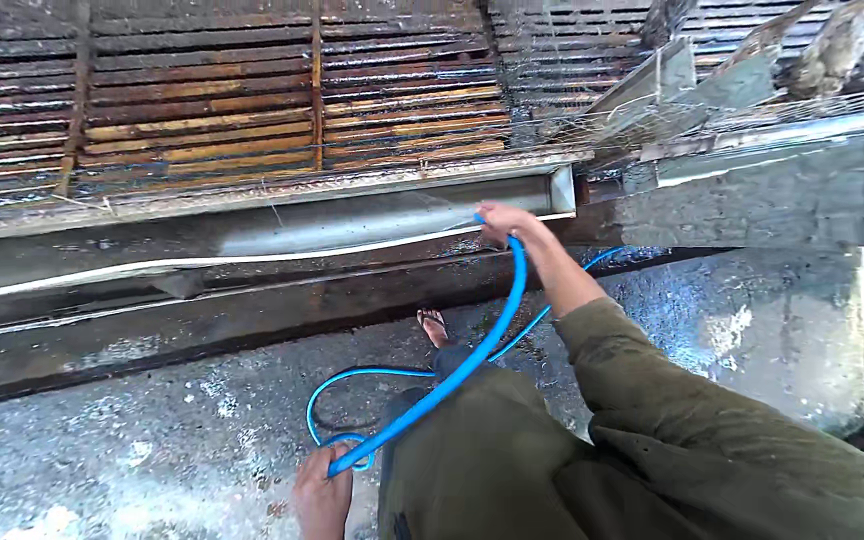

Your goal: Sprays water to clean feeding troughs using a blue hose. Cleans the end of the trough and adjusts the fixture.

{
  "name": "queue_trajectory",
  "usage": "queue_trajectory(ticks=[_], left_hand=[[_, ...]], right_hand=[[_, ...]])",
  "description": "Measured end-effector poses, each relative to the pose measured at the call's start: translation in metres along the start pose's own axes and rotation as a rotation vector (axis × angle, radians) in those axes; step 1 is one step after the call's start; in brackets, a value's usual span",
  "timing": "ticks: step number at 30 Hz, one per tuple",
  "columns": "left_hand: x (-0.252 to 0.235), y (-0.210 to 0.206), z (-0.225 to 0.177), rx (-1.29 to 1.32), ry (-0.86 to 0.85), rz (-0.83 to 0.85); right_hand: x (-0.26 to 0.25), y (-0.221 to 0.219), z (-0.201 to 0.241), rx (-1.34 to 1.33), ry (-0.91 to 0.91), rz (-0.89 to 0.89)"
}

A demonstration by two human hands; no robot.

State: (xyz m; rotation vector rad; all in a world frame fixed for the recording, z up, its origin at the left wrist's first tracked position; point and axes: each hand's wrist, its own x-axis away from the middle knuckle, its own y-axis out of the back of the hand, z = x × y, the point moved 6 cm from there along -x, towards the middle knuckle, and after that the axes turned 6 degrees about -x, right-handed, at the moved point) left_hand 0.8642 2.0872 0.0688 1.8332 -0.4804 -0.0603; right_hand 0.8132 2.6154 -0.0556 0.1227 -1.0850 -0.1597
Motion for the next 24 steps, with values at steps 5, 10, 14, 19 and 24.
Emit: queue_trajectory(ticks=[5,10,14,19,24], left_hand=[[-0.024,-0.030,-0.066,0.112,-0.152,0.052],[-0.032,-0.034,-0.079,0.129,-0.161,0.097],[-0.029,-0.024,-0.060,0.099,-0.131,0.062],[-0.008,-0.008,-0.034,0.097,-0.073,-0.024],[0.016,-0.001,0.002,0.085,0.060,-0.072]], right_hand=[[0.086,0.127,-0.075,0.161,-0.202,-0.425],[0.117,0.158,-0.082,0.205,-0.301,-0.565],[0.085,0.138,-0.075,0.242,-0.161,-0.472],[0.067,0.089,-0.032,0.227,-0.052,-0.356],[0.047,0.030,0.022,0.158,0.079,-0.232]])
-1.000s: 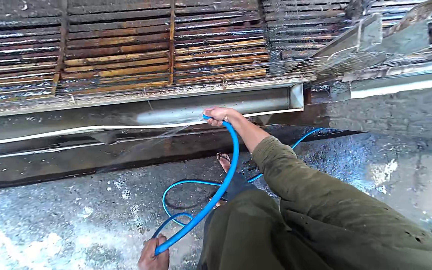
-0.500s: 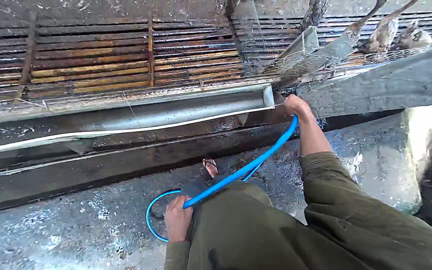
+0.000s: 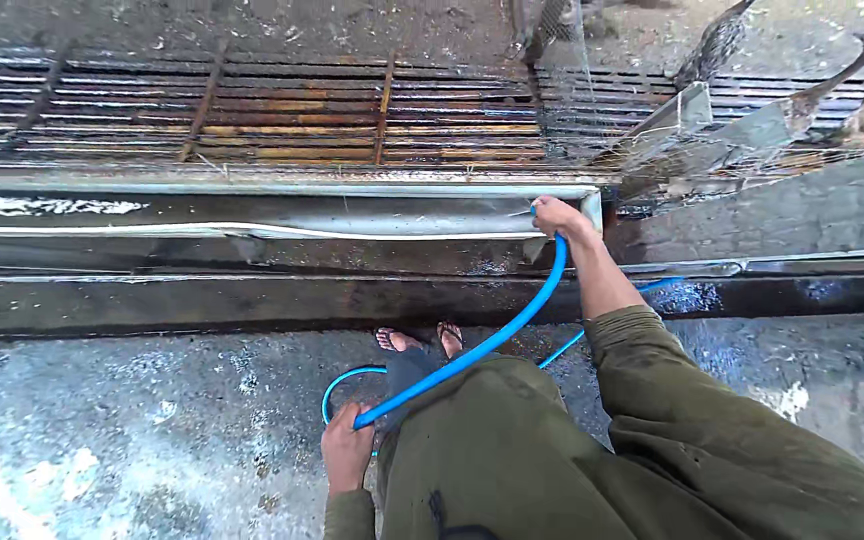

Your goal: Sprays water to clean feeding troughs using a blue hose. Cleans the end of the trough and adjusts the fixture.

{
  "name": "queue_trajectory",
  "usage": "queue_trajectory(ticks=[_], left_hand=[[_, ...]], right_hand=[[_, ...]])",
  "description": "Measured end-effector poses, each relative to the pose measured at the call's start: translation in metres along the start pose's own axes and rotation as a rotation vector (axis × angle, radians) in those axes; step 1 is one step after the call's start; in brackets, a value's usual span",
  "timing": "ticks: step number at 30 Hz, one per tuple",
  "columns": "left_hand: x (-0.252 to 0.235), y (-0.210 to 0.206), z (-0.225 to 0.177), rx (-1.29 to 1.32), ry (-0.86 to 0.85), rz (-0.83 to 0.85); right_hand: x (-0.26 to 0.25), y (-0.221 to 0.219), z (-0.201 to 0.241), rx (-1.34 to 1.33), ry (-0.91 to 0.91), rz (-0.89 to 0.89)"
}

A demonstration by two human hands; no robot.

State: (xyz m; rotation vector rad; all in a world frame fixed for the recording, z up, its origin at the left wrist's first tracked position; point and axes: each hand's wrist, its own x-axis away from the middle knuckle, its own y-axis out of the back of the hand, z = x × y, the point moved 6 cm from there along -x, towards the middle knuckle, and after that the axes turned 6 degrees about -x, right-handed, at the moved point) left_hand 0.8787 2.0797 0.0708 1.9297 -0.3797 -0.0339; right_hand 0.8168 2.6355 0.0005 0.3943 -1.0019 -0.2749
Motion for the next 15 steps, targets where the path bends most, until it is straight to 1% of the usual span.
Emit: queue_trajectory(ticks=[4,7,10,13,15], left_hand=[[0.022,0.017,0.036,-0.009,0.131,-0.021],[0.038,0.035,0.054,-0.027,0.235,-0.048],[0.060,0.048,0.071,-0.068,0.321,-0.046],[0.075,0.053,0.084,-0.083,0.359,-0.033],[0.078,0.052,0.088,-0.101,0.368,0.009]], right_hand=[[-0.002,-0.060,0.059,0.001,0.092,0.103],[0.004,-0.105,0.110,0.004,0.172,0.188],[0.012,-0.152,0.153,0.005,0.277,0.295],[0.033,-0.183,0.179,0.069,0.375,0.400],[0.042,-0.186,0.177,0.120,0.409,0.424]])
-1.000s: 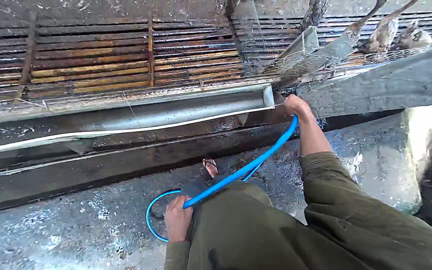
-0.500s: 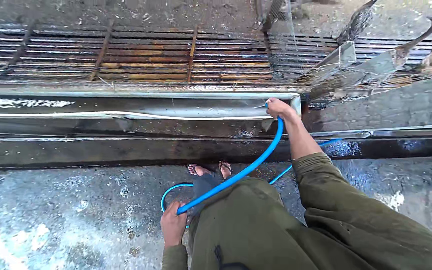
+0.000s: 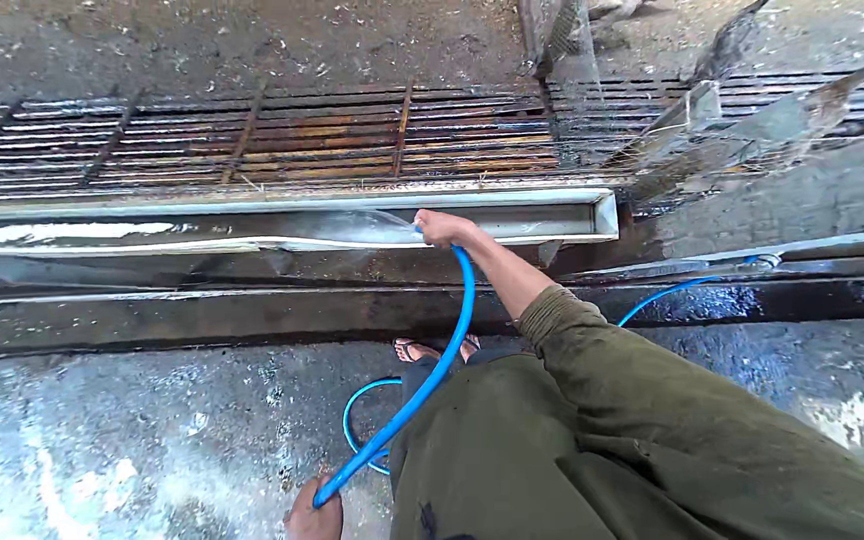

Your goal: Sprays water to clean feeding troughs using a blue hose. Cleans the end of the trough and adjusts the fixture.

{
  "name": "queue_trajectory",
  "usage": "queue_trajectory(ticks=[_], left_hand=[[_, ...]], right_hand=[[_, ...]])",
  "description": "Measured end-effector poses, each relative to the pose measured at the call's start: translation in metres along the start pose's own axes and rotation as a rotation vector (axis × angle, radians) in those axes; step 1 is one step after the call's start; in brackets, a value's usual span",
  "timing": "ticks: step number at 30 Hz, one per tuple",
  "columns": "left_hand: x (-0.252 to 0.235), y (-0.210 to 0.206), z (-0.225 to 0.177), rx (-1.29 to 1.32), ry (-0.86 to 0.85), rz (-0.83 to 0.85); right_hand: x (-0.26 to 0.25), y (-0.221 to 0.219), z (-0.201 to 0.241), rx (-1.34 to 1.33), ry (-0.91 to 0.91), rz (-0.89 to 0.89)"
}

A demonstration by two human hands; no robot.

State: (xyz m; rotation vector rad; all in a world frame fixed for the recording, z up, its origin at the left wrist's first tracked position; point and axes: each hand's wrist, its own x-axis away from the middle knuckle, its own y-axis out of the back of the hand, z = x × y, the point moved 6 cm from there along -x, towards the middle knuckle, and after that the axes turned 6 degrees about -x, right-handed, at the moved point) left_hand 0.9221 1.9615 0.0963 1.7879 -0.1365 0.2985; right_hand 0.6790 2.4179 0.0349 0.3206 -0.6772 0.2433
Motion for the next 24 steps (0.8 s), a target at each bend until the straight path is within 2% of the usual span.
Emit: queue_trajectory(ticks=[3,6,9,12,15,17,24], left_hand=[[-0.007,-0.010,-0.016,-0.034,-0.057,0.092],[-0.009,-0.027,-0.058,-0.030,-0.189,0.188],[-0.007,-0.043,-0.108,-0.046,-0.247,0.280],[-0.005,-0.050,-0.146,-0.048,-0.293,0.305],[-0.010,-0.046,-0.160,-0.050,-0.287,0.333],[-0.015,-0.040,-0.159,-0.054,-0.263,0.345],[-0.017,-0.011,-0.105,-0.059,-0.029,0.334]], right_hand=[[0.034,0.029,-0.048,0.053,-0.115,-0.074],[0.101,0.089,-0.129,0.074,-0.288,-0.282],[0.176,0.147,-0.205,0.032,-0.493,-0.520],[0.230,0.182,-0.232,0.086,-0.679,-0.601],[0.225,0.198,-0.244,0.178,-0.705,-0.483],[0.206,0.196,-0.239,0.197,-0.633,-0.389],[0.092,0.135,-0.174,-0.202,-0.440,-0.246]])
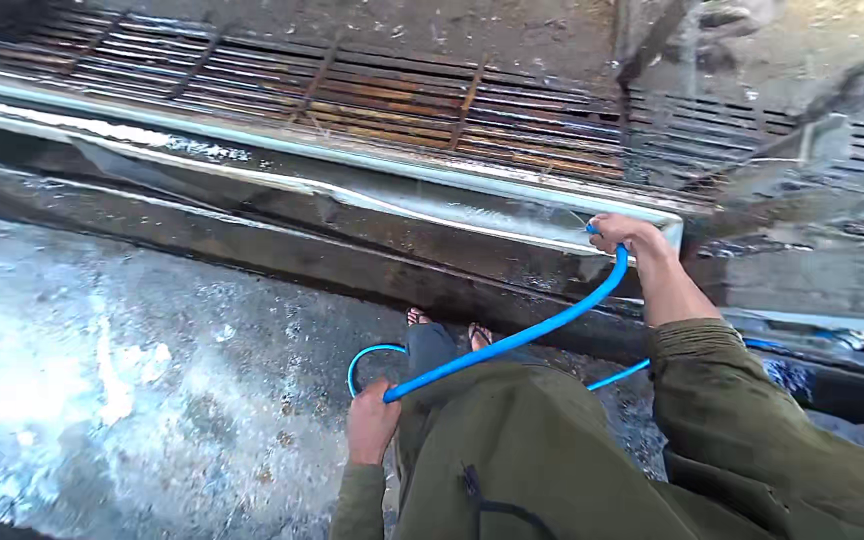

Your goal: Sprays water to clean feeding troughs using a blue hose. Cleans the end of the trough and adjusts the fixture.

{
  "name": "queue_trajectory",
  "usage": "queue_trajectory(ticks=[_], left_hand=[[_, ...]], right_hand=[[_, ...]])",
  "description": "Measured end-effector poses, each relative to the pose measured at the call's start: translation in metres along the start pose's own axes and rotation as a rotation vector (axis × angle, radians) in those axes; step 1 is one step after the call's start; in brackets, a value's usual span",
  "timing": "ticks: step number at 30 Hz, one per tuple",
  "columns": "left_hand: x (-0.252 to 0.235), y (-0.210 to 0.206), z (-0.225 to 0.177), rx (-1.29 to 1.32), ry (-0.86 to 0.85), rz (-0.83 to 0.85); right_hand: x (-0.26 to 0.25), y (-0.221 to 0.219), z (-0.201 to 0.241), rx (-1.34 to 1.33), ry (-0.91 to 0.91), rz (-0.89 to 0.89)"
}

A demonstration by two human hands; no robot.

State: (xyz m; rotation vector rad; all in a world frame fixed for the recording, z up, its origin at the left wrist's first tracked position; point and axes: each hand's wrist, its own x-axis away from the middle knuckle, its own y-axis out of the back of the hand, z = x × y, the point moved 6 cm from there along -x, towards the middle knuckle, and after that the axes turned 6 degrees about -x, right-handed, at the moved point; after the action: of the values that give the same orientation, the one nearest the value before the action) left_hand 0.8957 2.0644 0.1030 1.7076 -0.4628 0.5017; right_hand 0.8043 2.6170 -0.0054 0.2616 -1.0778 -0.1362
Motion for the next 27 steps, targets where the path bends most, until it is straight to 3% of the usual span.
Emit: queue_trajectory(ticks=[6,10,16,27], left_hand=[[0.022,0.014,0.056,0.039,0.104,-0.125],[0.027,0.027,0.093,0.042,0.222,-0.109],[0.007,0.057,0.142,0.061,0.310,-0.073],[-0.042,0.110,0.230,0.119,0.316,-0.102]], right_hand=[[-0.044,-0.105,0.085,-0.131,0.075,0.210],[-0.056,-0.175,0.140,-0.129,0.106,0.295],[-0.088,-0.261,0.210,-0.173,0.128,0.370],[-0.109,-0.387,0.319,-0.207,0.118,0.389]])
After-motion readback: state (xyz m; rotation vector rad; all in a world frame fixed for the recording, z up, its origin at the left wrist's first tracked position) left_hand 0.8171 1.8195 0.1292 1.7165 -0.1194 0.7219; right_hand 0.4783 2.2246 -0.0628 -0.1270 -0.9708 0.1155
